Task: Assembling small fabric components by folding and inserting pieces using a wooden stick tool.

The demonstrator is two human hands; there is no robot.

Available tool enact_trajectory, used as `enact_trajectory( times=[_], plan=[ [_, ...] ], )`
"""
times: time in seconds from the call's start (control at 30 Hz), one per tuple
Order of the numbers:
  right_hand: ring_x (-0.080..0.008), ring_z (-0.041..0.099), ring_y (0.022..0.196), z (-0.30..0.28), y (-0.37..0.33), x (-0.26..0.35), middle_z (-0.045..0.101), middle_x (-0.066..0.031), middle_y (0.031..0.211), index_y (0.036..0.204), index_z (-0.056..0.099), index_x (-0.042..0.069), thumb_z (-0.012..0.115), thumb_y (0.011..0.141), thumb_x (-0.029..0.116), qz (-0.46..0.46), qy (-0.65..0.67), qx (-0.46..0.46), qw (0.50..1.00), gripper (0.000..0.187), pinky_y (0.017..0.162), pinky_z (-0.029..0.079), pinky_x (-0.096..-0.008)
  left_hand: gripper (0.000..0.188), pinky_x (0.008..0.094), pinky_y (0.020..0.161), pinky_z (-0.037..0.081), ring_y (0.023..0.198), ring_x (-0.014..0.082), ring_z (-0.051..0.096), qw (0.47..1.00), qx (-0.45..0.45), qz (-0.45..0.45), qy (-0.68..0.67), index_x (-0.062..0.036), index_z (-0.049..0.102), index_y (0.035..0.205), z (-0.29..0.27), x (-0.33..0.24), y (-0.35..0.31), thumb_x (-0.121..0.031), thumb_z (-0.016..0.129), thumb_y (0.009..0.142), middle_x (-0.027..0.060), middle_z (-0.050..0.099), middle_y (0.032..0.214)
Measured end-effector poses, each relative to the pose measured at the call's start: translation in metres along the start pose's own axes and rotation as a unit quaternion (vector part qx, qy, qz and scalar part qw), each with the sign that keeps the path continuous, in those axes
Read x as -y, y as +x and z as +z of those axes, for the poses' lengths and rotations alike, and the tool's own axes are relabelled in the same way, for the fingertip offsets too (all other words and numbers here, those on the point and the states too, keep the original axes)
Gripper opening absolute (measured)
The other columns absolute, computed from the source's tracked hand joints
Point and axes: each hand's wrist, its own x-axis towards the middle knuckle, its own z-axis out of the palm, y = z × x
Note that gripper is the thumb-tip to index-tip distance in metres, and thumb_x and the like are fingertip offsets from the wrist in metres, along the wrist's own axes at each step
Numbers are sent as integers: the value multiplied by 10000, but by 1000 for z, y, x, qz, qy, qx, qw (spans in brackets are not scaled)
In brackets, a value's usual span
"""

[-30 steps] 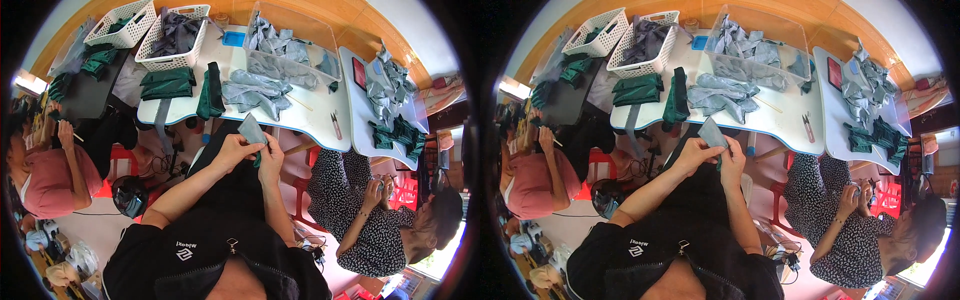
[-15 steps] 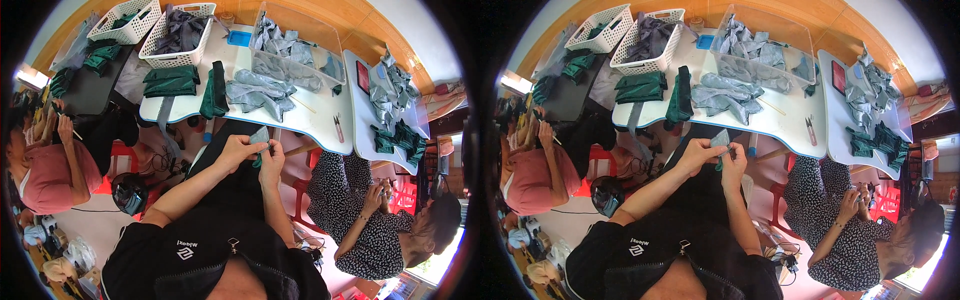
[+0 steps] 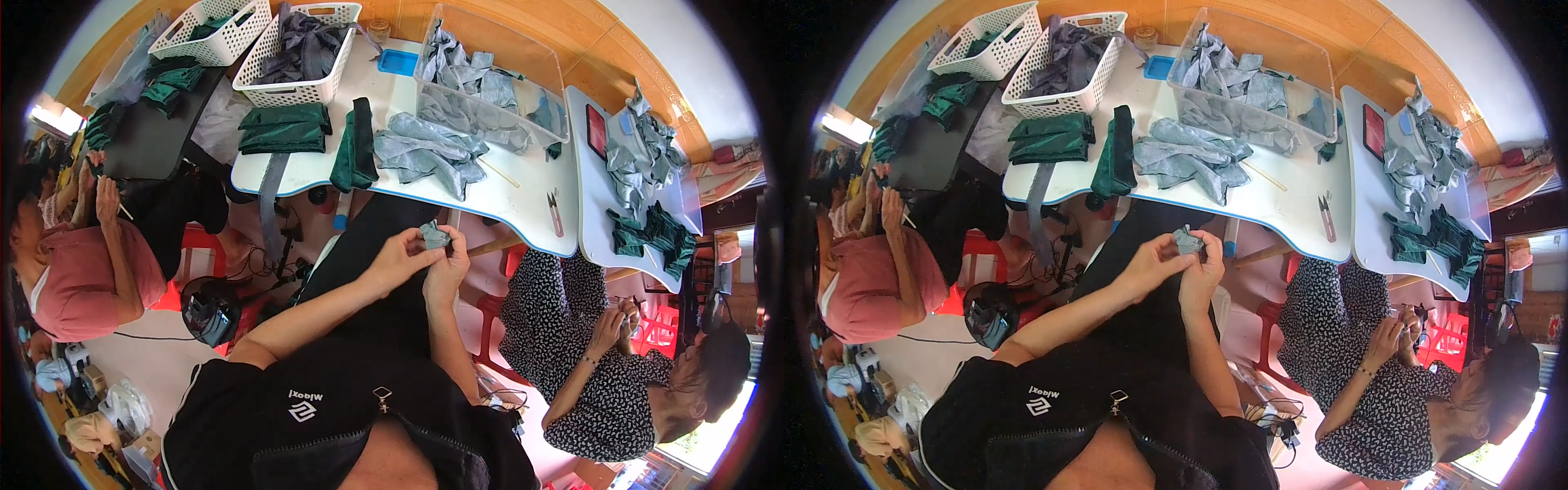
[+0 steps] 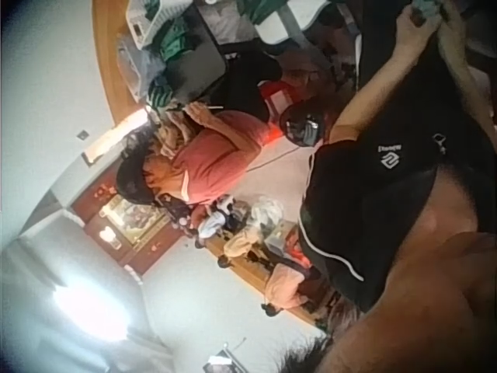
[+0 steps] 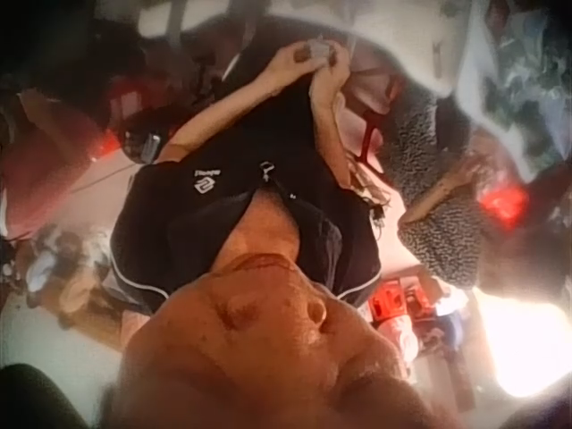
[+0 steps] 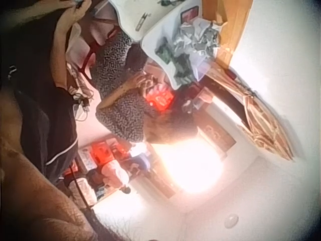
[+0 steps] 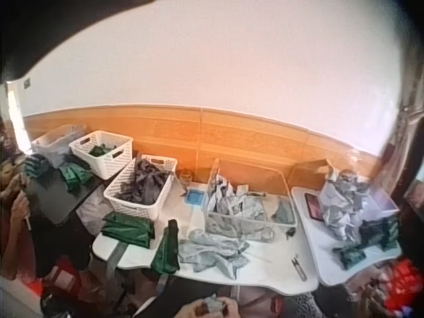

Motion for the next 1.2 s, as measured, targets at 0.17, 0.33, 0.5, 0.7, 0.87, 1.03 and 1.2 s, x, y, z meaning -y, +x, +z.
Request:
enact_trajectory(
  times=[0.17, 0.33, 0.5, 0.7, 0.87, 1.03, 1.2],
  plan=[
    [-176, 707, 1138, 13, -5, 1, 700, -38, 1207, 1382, 892, -16, 811, 1172, -8, 3, -97, -24, 995, 226, 1020, 584, -330, 314, 320, 1089, 635, 1242, 113, 773, 987, -110, 104, -55, -38, 696, 1530, 18, 27, 15, -167, 853, 1290, 70, 822, 1353],
    [-149, 650, 1081, 7, -6, -31, 684, -19, 1186, 1388, 909, -32, 857, 1161, -11, 47, -6, 5, 999, 234, 958, 524, -329, 324, 277, 803, 519, 940, 47, 670, 974, -119, 150, 120, -53, 684, 1421, -11, 26, 39, -134, 930, 1226, -13, 761, 1058],
    [-93, 609, 1066, 9, -42, -36, 649, 23, 1175, 1385, 916, -52, 896, 1179, 5, 55, 13, 74, 996, 215, 937, 475, -289, 318, 292, 662, 374, 787, 10, 497, 954, -171, 144, 200, -76, 710, 1094, -50, 9, 53, -151, 1014, 1152, -101, 613, 845],
    [-58, 567, 964, 13, -55, -24, 648, 66, 1050, 1311, 919, -2, 866, 1239, 101, 198, 82, 191, 958, 136, 941, 466, -265, 421, 407, 655, 512, 669, 172, 596, 924, -142, 187, 304, -65, 739, 1100, -81, 5, 52, -377, 1021, 1131, 58, 702, 766],
    [-61, 459, 718, 0, -80, -13, 559, 106, 868, 1078, 731, 142, 826, 1292, 284, 459, 239, 402, 755, 273, 721, 397, -333, 414, 441, 684, 532, 694, 199, 613, 900, 148, 164, 376, -72, 708, 1107, -73, 10, 31, -373, 987, 1161, 55, 732, 814],
    [-109, 469, 634, -2, -81, 5, 539, 81, 699, 1030, 740, 177, 628, 1365, 537, 337, 335, 491, 730, 505, 827, 486, -373, 302, 393, 975, 645, 1077, 180, 799, 924, 138, 156, 321, -115, 823, 1521, -77, 0, 19, -318, 807, 1297, 85, 873, 1209],
    [-151, 518, 899, -34, -46, 0, 590, 34, 944, 1221, 825, 240, 492, 1343, 802, 310, 598, 431, 600, 665, 848, 448, -387, 443, 387, 1263, 639, 1455, 192, 820, 983, 142, 111, -39, -60, 836, 1727, -83, -45, 2, -220, 786, 1316, 146, 870, 1632]
  ],
)
